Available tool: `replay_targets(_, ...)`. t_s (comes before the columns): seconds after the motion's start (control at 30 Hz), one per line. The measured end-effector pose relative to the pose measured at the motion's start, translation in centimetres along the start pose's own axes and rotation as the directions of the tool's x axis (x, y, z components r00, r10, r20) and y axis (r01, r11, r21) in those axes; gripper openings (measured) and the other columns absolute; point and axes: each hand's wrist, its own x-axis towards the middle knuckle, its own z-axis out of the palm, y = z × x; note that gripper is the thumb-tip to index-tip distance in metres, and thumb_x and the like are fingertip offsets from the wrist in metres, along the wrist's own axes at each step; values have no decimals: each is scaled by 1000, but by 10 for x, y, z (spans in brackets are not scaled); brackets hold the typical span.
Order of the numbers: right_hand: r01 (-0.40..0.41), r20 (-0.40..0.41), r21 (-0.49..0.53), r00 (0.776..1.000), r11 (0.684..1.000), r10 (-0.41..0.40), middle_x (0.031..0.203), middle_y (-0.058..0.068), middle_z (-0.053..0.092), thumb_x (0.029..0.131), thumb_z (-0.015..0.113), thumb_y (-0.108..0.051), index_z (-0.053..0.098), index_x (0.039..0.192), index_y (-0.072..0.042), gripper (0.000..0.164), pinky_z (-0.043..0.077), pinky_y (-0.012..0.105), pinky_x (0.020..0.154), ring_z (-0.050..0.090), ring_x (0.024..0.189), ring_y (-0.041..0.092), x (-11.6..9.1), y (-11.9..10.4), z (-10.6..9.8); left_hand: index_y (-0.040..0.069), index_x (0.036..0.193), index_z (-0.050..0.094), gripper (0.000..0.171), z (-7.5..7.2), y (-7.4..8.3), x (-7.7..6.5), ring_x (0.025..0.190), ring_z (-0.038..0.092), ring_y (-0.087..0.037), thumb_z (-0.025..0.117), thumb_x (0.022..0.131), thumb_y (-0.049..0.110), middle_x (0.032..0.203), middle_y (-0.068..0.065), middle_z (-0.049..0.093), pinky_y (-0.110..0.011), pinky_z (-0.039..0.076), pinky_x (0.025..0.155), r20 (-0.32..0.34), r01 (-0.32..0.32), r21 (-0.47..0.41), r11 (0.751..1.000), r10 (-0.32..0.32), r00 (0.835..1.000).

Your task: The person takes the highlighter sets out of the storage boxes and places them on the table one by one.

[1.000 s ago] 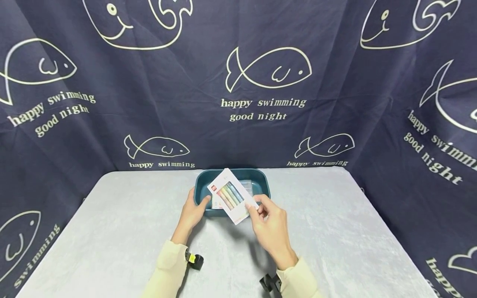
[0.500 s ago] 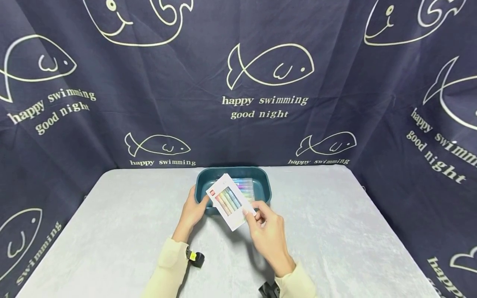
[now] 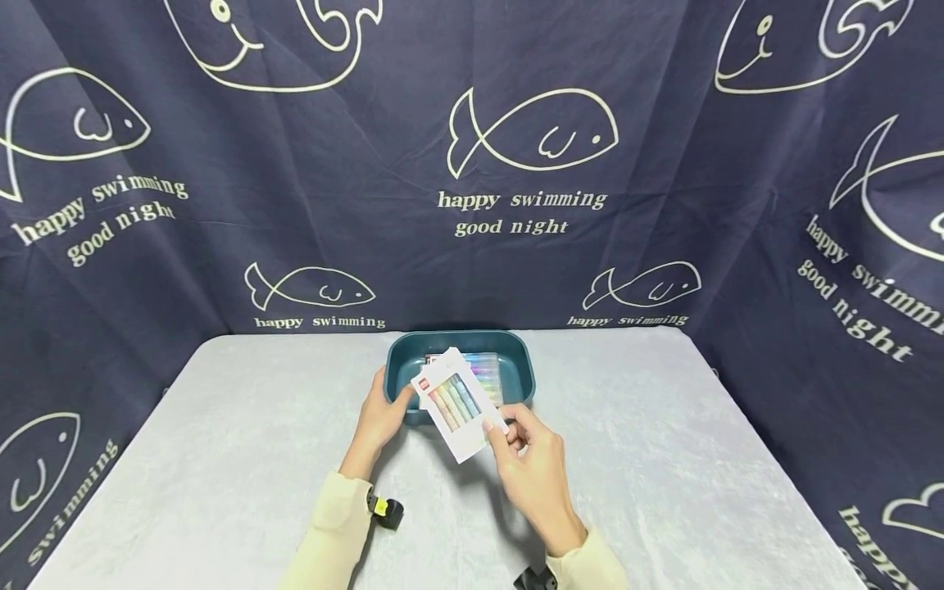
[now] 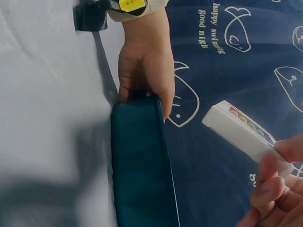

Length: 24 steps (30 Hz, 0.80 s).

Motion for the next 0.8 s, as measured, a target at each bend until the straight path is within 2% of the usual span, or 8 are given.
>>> replay_targets(0.17,-20,29,33,999,999,19,56,-5,60,88,77,-11,70,90,-18,9,43,19,52,55,53,2,-6,-2,2,8,153,37,67,1,-1,1,138,49,-47,63,95,31,150,-26,50,-60,39,114,-1,0,-3,1000,0,1000)
replay_targets(0.37,-66,60,66,996,996,62,55,1,62,89,76,-14,69,89,-18,8,42,21,52,59,52,9,-10,-4,4,8,153,36,67,1,0,2,138,49,-47,63,96,30,150,-26,50,-60,40,113,-3,-1,2,1000,1,1000)
replay_targets(0.6,-105,85,99,992,990,97,54,-1,61,90,75,-14,68,89,-15,7,42,24,51,56,51,5,-17,-2,8,7,152,39,66,1,0,1,135,51,-47,65,95,30,147,-27,53,-60,41,112,-10,-10,6,1000,10,1000)
replay_targets(0.8,-146,119,127,984,981,131,54,5,62,89,75,-13,69,88,-14,7,41,23,51,58,52,12,-22,-2,11,7,152,38,67,1,-1,0,135,52,-47,64,95,30,146,-27,54,-61,42,111,-13,-13,7,1000,13,1000)
